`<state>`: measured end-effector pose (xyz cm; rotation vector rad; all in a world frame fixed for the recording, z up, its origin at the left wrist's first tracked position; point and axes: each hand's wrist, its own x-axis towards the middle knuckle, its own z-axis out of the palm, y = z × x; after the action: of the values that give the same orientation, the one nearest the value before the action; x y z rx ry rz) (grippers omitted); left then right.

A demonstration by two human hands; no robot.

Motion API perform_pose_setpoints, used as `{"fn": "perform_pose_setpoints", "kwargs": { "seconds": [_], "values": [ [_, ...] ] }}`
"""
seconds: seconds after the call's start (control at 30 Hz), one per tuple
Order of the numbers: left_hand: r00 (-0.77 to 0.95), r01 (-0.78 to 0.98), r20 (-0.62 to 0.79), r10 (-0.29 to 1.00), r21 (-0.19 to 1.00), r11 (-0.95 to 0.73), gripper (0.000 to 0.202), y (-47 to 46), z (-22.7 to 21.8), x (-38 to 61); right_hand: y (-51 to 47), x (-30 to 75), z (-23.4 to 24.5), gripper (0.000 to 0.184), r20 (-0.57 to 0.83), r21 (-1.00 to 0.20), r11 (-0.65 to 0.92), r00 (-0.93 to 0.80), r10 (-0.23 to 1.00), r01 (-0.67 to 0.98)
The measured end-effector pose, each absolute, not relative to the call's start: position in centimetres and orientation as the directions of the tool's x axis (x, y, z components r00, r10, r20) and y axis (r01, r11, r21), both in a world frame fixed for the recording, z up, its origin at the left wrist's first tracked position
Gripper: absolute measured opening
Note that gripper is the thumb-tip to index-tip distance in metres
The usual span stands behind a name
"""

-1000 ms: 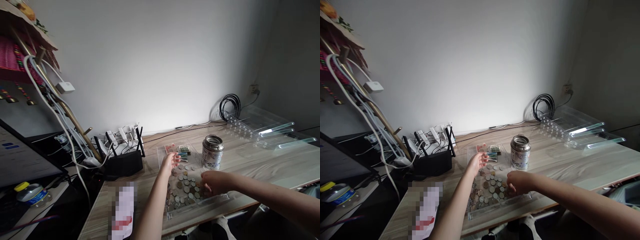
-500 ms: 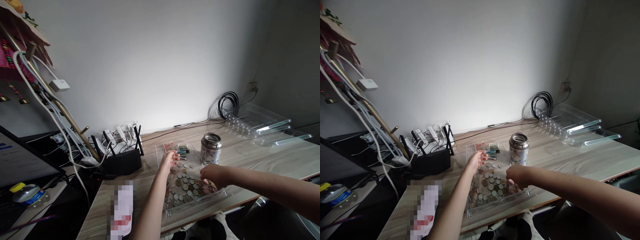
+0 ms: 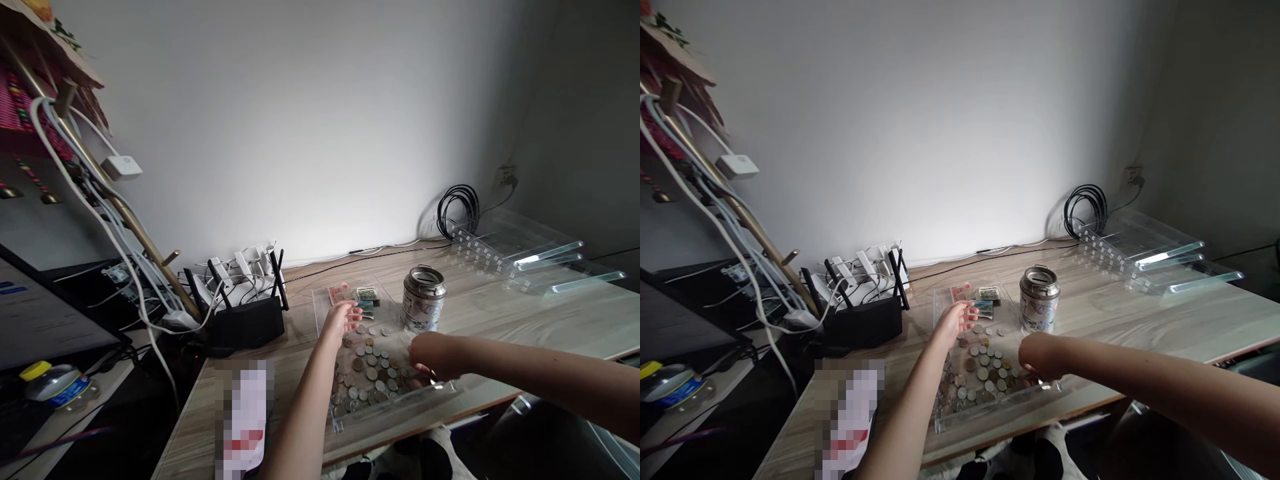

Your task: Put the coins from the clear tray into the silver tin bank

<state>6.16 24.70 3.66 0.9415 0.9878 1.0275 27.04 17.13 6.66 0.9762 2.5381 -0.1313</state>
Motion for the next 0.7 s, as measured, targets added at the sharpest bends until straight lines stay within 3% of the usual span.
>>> {"fn": "perform_pose_setpoints", "kwargs": {
  "seconds": [0.1, 0.17, 0.3, 0.4, 0.5, 0.57, 0.63, 0.7],
  "values": [
    [0.224, -0.249, -0.202, 0.953, 0.934, 0.256, 0.016, 24.5, 3.8, 6.3, 17.6, 27.1, 6.8, 0.021, -0.461, -0.018, 0.724, -0.648, 0.606, 0.689],
    [0.274, -0.253, -0.221, 0.936, 0.922, 0.292, 0.016, 24.3, 3.8, 6.3, 18.3, 26.6, 7.2, 0.018, -0.449, -0.136, 0.672, -0.65, 0.613, 0.728],
    [0.569, -0.167, -0.331, 0.753, 0.85, 0.5, 0.032, 23.8, 4.1, 6.3, 20.0, 24.1, 8.8, 0.014, -0.138, -0.424, 0.65, -0.754, 0.643, 0.631],
    [0.692, -0.066, -0.387, 0.609, 0.806, 0.588, 0.041, 23.5, 4.4, 6.1, 21.2, 21.7, 9.8, 0.018, 0.069, -0.496, 0.666, -0.739, 0.67, 0.557],
    [0.662, -0.128, -0.421, 0.62, 0.751, 0.648, 0.029, 23.8, 4.6, 5.9, 21.7, 21.0, 10.0, 0.02, 0.227, -0.422, 0.616, -0.58, 0.782, 0.665],
    [0.64, -0.266, -0.399, 0.656, 0.686, 0.677, 0.022, 24.1, 4.6, 5.7, 21.7, 21.8, 9.5, 0.018, 0.252, -0.314, 0.567, -0.509, 0.823, 0.761],
    [0.602, -0.425, -0.348, 0.719, 0.622, 0.657, 0.021, 24.5, 4.4, 5.6, 21.4, 23.3, 8.5, 0.015, 0.122, -0.176, 0.563, -0.549, 0.827, 0.808],
    [0.532, -0.561, -0.307, 0.789, 0.57, 0.6, 0.025, 24.8, 4.2, 5.5, 20.9, 24.8, 7.3, 0.027, -0.073, -0.04, 0.602, -0.604, 0.794, 0.797]
  ]
}}
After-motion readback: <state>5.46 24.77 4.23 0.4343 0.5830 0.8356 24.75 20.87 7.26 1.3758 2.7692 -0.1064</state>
